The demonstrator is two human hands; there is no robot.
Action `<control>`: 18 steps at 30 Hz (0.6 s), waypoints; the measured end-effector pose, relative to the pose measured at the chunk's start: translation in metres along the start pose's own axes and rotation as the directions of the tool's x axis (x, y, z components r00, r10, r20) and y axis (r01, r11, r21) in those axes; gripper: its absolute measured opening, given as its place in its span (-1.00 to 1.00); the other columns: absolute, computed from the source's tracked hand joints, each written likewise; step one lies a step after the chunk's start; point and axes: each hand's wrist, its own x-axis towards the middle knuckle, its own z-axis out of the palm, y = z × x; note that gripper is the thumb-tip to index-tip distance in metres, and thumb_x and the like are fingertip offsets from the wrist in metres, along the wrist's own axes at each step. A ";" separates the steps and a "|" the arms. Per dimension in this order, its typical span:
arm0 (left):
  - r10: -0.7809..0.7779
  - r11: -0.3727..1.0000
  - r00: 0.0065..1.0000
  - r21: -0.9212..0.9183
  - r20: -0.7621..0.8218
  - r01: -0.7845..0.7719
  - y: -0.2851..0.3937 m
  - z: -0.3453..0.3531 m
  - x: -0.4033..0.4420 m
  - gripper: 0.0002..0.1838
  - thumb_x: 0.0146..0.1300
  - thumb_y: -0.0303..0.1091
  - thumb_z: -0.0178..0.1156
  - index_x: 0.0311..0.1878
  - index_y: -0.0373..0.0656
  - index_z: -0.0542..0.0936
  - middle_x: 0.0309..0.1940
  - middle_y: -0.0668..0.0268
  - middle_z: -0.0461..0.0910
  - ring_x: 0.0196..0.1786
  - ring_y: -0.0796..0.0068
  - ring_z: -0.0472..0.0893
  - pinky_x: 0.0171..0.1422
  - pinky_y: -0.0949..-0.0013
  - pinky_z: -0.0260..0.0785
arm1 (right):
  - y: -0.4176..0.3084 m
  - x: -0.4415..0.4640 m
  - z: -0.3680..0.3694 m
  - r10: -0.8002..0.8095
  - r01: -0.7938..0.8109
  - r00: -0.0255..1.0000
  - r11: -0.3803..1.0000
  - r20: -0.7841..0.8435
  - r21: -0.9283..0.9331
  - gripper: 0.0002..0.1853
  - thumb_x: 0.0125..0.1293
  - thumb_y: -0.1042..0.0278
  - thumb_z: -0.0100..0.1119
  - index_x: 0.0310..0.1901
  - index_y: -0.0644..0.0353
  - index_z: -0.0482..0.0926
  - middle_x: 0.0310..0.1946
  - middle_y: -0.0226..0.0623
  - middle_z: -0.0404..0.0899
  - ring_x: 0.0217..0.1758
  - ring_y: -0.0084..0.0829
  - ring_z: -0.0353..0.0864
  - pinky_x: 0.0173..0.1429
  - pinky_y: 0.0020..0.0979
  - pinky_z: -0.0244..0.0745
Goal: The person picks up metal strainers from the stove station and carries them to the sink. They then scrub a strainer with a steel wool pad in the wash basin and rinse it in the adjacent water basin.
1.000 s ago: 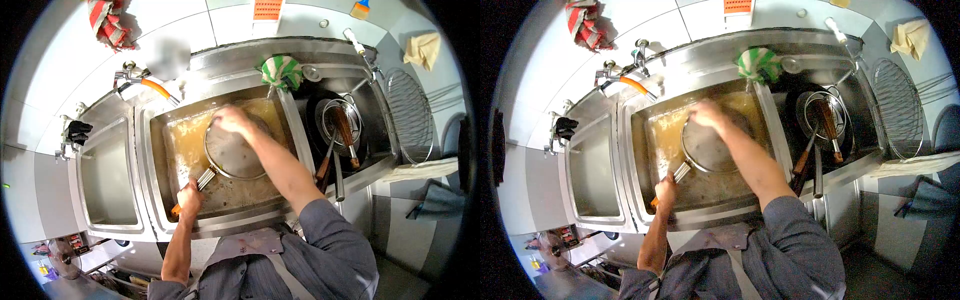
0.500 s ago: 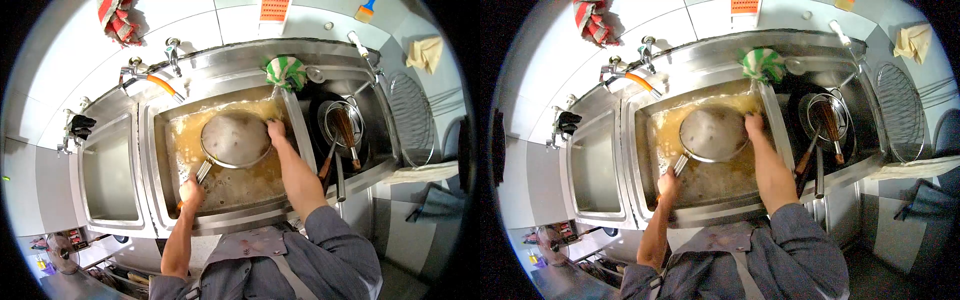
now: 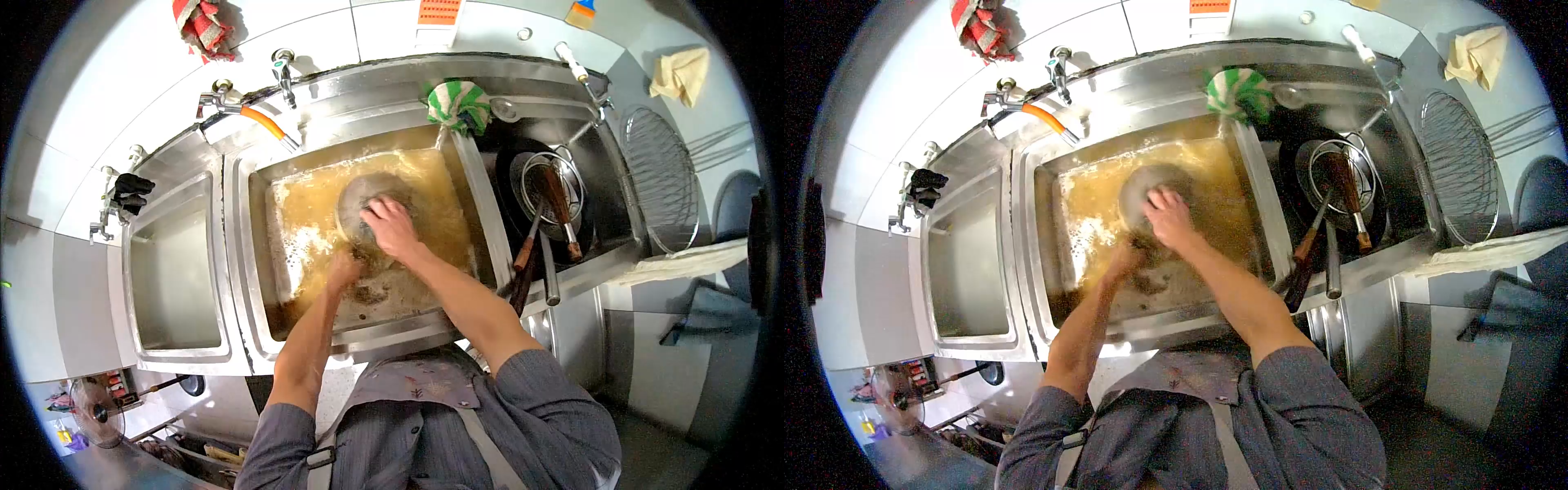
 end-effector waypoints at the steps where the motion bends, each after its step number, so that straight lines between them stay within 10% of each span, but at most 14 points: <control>1: 0.011 1.000 1.000 0.002 -0.006 -0.011 0.009 -0.001 -0.008 -0.62 0.11 -0.35 0.25 0.04 -0.23 0.61 -0.10 -0.15 0.66 0.00 -0.19 0.63 0.11 -0.02 0.49 | 0.002 0.007 0.001 -0.114 0.114 0.992 0.993 -0.052 -0.006 -0.56 0.33 0.55 0.01 0.23 0.06 0.50 0.16 -0.09 0.51 0.24 0.01 0.45 0.33 0.01 0.34; 3: 0.043 0.998 0.984 0.044 -0.175 -0.036 0.030 -0.008 -0.013 -0.59 0.04 -0.40 0.25 0.02 -0.26 0.61 -0.15 -0.16 0.66 -0.05 -0.21 0.64 0.03 -0.03 0.52 | 0.020 0.034 0.002 -0.236 0.234 0.965 0.972 -0.119 -0.025 -0.60 0.36 0.53 0.00 0.21 0.02 0.53 0.12 -0.12 0.56 0.19 -0.03 0.50 0.30 -0.02 0.37; 5: -0.124 0.990 0.991 0.056 -0.042 0.126 0.033 -0.013 -0.014 -0.55 0.03 -0.37 0.26 0.05 -0.23 0.59 -0.20 -0.15 0.68 -0.11 -0.20 0.66 -0.01 -0.05 0.54 | 0.065 0.043 0.001 0.407 -0.481 0.877 0.715 0.257 0.507 -0.67 0.42 0.48 0.01 0.17 0.07 0.56 0.12 -0.06 0.58 0.17 -0.06 0.53 0.26 -0.10 0.42; 7: -0.226 0.937 0.973 0.283 0.049 0.203 0.024 -0.017 -0.017 -0.55 0.04 -0.32 0.25 0.05 -0.21 0.58 -0.25 -0.13 0.69 -0.16 -0.18 0.68 -0.03 -0.06 0.54 | 0.096 0.048 -0.015 0.625 -0.719 0.694 0.584 0.357 0.376 -0.68 0.44 0.47 -0.02 0.17 0.16 0.56 0.03 -0.03 0.62 0.06 -0.03 0.60 0.17 -0.16 0.49; 10: -0.120 0.954 0.993 0.273 -0.023 0.121 0.021 -0.018 -0.023 -0.60 0.04 -0.29 0.24 -0.03 -0.24 0.58 -0.32 -0.11 0.68 -0.20 -0.17 0.68 -0.06 -0.08 0.53 | 0.078 0.031 0.003 0.458 -0.456 0.889 0.872 0.034 0.176 -0.66 0.38 0.48 0.05 0.16 0.17 0.58 -0.01 -0.11 0.65 0.05 -0.09 0.62 0.13 -0.16 0.53; 11: -0.123 0.955 0.992 0.271 -0.017 0.123 0.020 -0.015 -0.024 -0.60 0.04 -0.29 0.24 -0.03 -0.24 0.58 -0.32 -0.11 0.68 -0.20 -0.17 0.68 -0.06 -0.08 0.53 | 0.057 0.031 0.015 0.436 -0.423 0.898 0.822 0.057 0.380 -0.67 0.32 0.51 0.11 0.10 0.14 0.64 0.04 -0.12 0.63 0.13 -0.10 0.59 0.23 -0.15 0.49; 12: -0.069 0.952 0.996 0.293 -0.061 0.084 0.013 -0.009 -0.023 -0.65 0.03 -0.31 0.24 -0.08 -0.22 0.59 -0.35 -0.11 0.67 -0.22 -0.17 0.67 -0.09 -0.09 0.52 | 0.023 0.032 0.003 0.168 -0.041 0.947 0.910 -0.275 0.413 -0.78 0.33 0.50 0.11 -0.07 0.14 0.70 -0.18 -0.10 0.65 -0.15 -0.16 0.62 -0.04 -0.09 0.54; 14: -0.001 0.946 0.994 0.323 -0.108 0.036 0.014 -0.006 -0.020 -0.69 0.03 -0.33 0.24 -0.12 -0.21 0.60 -0.39 -0.10 0.66 -0.24 -0.18 0.67 -0.11 -0.09 0.51 | -0.001 0.041 0.030 -0.389 0.403 0.912 0.909 -0.129 0.108 -0.76 0.30 0.46 0.12 -0.07 0.04 0.72 -0.05 -0.21 0.67 0.17 -0.25 0.57 0.37 0.00 0.35; 18: 0.008 0.963 0.980 0.266 -0.199 0.047 0.035 -0.018 -0.020 -0.72 0.03 -0.39 0.19 -0.13 -0.13 0.61 -0.41 -0.10 0.66 -0.27 -0.17 0.66 -0.12 -0.11 0.50 | 0.016 0.090 0.017 -0.172 0.148 0.955 0.982 0.243 0.117 -0.67 0.28 0.40 0.14 0.07 0.04 0.65 0.07 -0.20 0.66 0.14 -0.20 0.62 0.37 -0.14 0.44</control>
